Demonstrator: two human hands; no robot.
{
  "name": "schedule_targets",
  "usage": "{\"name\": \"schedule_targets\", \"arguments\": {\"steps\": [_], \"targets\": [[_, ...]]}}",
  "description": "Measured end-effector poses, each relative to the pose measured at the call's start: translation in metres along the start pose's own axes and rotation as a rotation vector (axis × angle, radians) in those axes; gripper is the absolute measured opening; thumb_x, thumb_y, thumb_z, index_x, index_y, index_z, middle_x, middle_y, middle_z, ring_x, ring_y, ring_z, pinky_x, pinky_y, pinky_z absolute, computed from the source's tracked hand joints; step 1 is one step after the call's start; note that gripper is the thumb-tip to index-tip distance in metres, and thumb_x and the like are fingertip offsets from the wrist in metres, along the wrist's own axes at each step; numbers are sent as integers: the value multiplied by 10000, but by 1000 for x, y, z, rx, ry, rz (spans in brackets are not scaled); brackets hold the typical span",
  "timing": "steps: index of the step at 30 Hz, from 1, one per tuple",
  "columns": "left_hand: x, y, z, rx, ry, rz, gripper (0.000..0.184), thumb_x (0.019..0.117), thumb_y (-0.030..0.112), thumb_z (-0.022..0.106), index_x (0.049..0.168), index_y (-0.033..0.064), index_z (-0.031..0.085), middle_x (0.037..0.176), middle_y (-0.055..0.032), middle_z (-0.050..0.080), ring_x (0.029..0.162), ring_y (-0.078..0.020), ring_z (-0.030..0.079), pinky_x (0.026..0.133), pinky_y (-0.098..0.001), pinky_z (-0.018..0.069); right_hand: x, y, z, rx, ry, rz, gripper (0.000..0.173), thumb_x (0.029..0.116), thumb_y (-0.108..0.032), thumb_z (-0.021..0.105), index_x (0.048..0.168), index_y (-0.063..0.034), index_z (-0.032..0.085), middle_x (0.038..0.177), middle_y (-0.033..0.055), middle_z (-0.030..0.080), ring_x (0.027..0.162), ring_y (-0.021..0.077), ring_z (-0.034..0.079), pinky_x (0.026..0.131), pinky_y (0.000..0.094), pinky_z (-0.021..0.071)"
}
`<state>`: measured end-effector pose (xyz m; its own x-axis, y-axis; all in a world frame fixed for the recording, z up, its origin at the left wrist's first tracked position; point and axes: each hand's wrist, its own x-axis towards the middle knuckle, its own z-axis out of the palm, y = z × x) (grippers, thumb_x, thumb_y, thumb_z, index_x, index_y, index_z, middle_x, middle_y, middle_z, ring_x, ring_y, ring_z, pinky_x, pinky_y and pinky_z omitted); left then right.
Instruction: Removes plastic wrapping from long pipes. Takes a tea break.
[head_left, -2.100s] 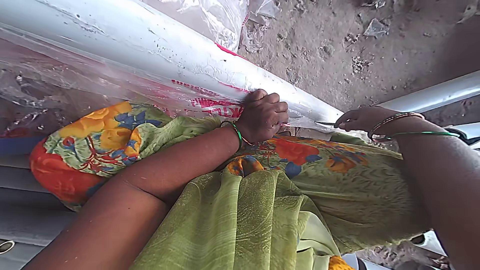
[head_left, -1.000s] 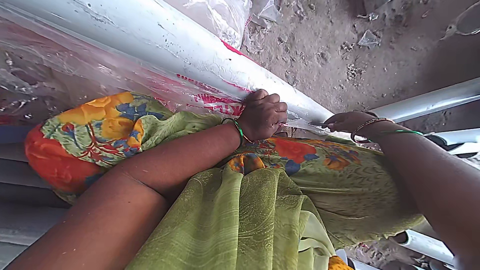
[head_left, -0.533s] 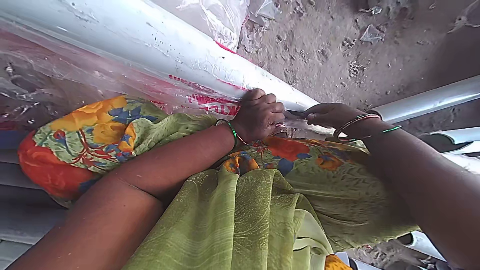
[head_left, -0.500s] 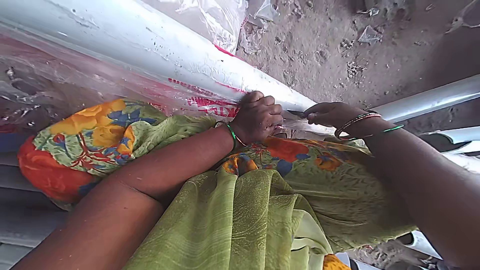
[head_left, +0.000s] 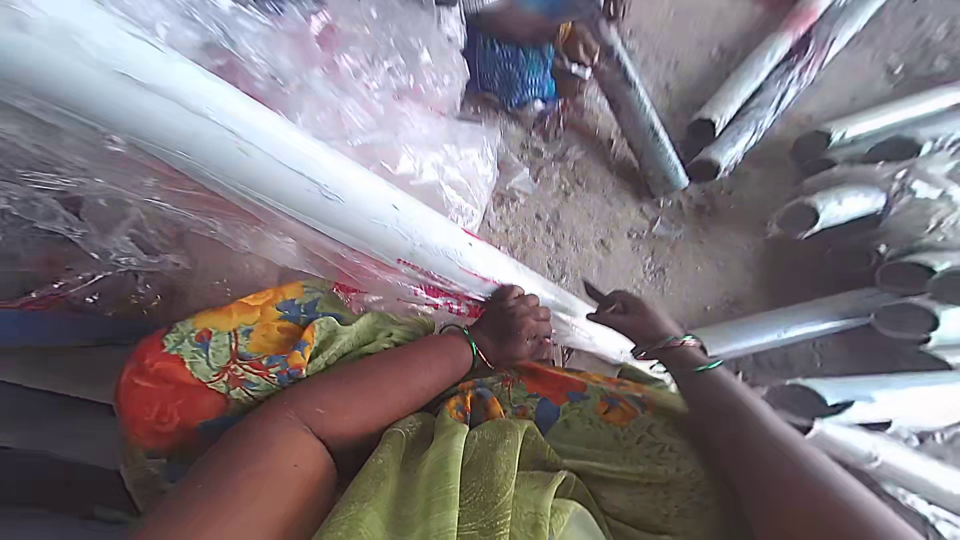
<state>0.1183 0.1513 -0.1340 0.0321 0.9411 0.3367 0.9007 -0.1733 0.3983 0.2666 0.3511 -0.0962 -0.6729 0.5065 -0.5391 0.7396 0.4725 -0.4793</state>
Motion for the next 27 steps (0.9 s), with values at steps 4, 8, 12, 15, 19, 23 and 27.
{"name": "schedule_targets", "arguments": {"steps": [4, 8, 12, 15, 19, 23, 27], "targets": [[5, 1, -7, 11, -57, -15, 246, 943, 231, 639, 877, 22, 751, 957, -158, 742, 955, -375, 698, 887, -578, 480, -10, -30, 13, -130, -14, -8, 487, 975, -389, 678, 1310, -39, 627, 1107, 229, 698, 1039, 409, 664, 916, 633, 471], [3, 3, -10, 56, -70, 6, 214, 936, 214, 660, 897, 30, 762, 952, -152, 736, 958, -367, 691, 902, -565, 468, -9, -43, 26, -156, -18, -12, 496, 988, -303, 672, 1391, -36, 556, 1252, 230, 656, 1154, 390, 639, 1001, 585, 466], [1, 5, -15, 49, -127, 4, 219, 959, 213, 652, 923, 23, 756, 1011, -162, 729, 1030, -373, 674, 969, -568, 437, -9, -51, 35, -185, 54, -20, 458, 970, -262, 703, 1303, 30, 585, 1316, 256, 607, 1202, 399, 613, 1021, 561, 470], [4, 3, -17, 34, -175, -7, 224, 982, 194, 630, 975, 10, 757, 1082, -170, 726, 1094, -373, 659, 1009, -556, 421, -14, -55, 39, -228, 97, -57, 419, 984, -252, 681, 1269, 48, 614, 1319, 259, 609, 1209, 402, 613, 1024, 556, 472], [10, 0, -21, -4, -239, -27, 218, 1000, 158, 599, 1022, 2, 749, 1104, -190, 709, 1121, -384, 638, 1025, -558, 403, -15, -53, 45, -235, 106, -85, 409, 989, -243, 674, 1267, 52, 615, 1330, 251, 601, 1220, 389, 607, 1040, 543, 469], [13, -3, -25, -9, -294, -42, 212, 1003, 129, 584, 1057, -10, 735, 1142, -195, 696, 1163, -386, 617, 1097, -548, 359, -11, -53, 47, -275, 127, -81, 377, 1020, -249, 622, 1237, 59, 633, 1284, 258, 634, 1206, 387, 624, 1041, 541, 469], [17, -6, -27, -30, -308, -50, 212, 1007, 125, 588, 1069, -12, 737, 1164, -201, 692, 1193, -395, 602, 1134, -552, 334, -5, -57, 43, -315, 105, -53, 361, 1016, -229, 604, 1246, 48, 634, 1305, 249, 630, 1217, 378, 622, 1038, 542, 470]]}}
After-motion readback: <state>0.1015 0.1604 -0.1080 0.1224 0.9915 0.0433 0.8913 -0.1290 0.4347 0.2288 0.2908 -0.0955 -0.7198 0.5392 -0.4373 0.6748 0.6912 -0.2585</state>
